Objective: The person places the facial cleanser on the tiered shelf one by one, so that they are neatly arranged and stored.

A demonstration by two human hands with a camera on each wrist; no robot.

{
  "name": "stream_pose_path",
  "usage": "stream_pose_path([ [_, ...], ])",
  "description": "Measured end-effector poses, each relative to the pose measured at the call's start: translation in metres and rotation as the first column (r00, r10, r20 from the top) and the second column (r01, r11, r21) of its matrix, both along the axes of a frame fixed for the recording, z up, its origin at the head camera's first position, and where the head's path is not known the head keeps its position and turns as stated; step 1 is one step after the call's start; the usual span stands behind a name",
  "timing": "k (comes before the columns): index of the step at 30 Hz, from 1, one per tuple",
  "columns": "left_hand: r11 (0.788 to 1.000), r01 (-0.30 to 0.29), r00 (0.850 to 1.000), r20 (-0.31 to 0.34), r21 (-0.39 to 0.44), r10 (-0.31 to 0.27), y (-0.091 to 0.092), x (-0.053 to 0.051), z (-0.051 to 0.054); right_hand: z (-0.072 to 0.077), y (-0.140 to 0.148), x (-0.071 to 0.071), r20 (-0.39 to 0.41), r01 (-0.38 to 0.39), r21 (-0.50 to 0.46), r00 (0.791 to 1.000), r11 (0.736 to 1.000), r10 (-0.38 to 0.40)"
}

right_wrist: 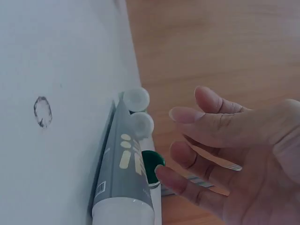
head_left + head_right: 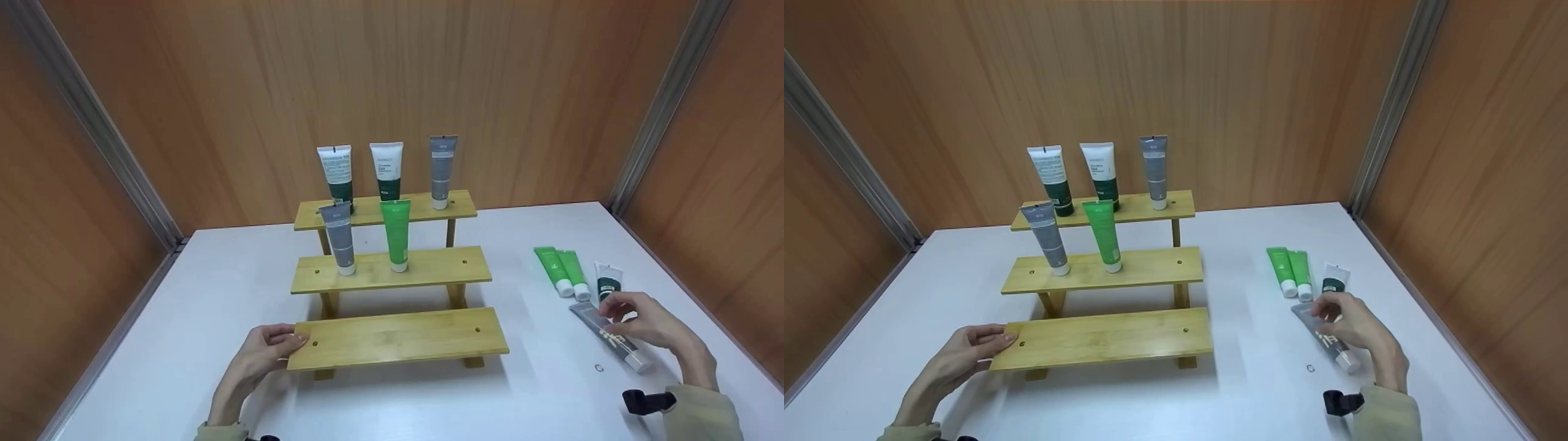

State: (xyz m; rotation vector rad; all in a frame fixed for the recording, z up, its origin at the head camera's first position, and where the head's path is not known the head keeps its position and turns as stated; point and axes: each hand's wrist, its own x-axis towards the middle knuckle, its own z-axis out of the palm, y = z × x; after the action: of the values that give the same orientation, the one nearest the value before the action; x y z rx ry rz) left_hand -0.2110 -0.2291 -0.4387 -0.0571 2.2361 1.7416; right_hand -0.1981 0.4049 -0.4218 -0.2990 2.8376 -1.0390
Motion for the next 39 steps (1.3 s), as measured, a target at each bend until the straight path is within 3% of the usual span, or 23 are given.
stream_pose_path([
  [7, 1.000, 0.010, 1.000, 0.001, 0.012, -0.010, -0.001, 0.000, -0.002, -0.010, 0.012, 0.001, 0.080, 0.080, 0.053, 0.993, 0.995, -0.084],
  [17, 1.000, -0.005, 1.000, 0.004, 0.018, 0.005, 0.000, 0.000, 0.001, -0.018, 0.017, 0.000, 0.161, 0.118, -0.008, 0.980, 0.993, -0.115],
  [24, 1.000, -0.011, 1.000, 0.010, 0.003, 0.011, 0.000, 0.000, 0.001, -0.018, 0.022, -0.002, 0.245, 0.160, 0.017, 0.956, 0.987, -0.160],
  [32, 1.000, -0.028, 1.000, 0.010, 0.009, 0.028, 0.000, 0.000, -0.002, -0.018, 0.023, 0.000, 0.345, 0.159, 0.014, 0.926, 0.987, -0.154],
  [39, 1.000, -0.015, 1.000, 0.004, 0.014, 0.015, -0.001, 0.000, -0.003, -0.017, 0.015, -0.003, 0.337, 0.114, 0.070, 0.932, 0.991, -0.131],
])
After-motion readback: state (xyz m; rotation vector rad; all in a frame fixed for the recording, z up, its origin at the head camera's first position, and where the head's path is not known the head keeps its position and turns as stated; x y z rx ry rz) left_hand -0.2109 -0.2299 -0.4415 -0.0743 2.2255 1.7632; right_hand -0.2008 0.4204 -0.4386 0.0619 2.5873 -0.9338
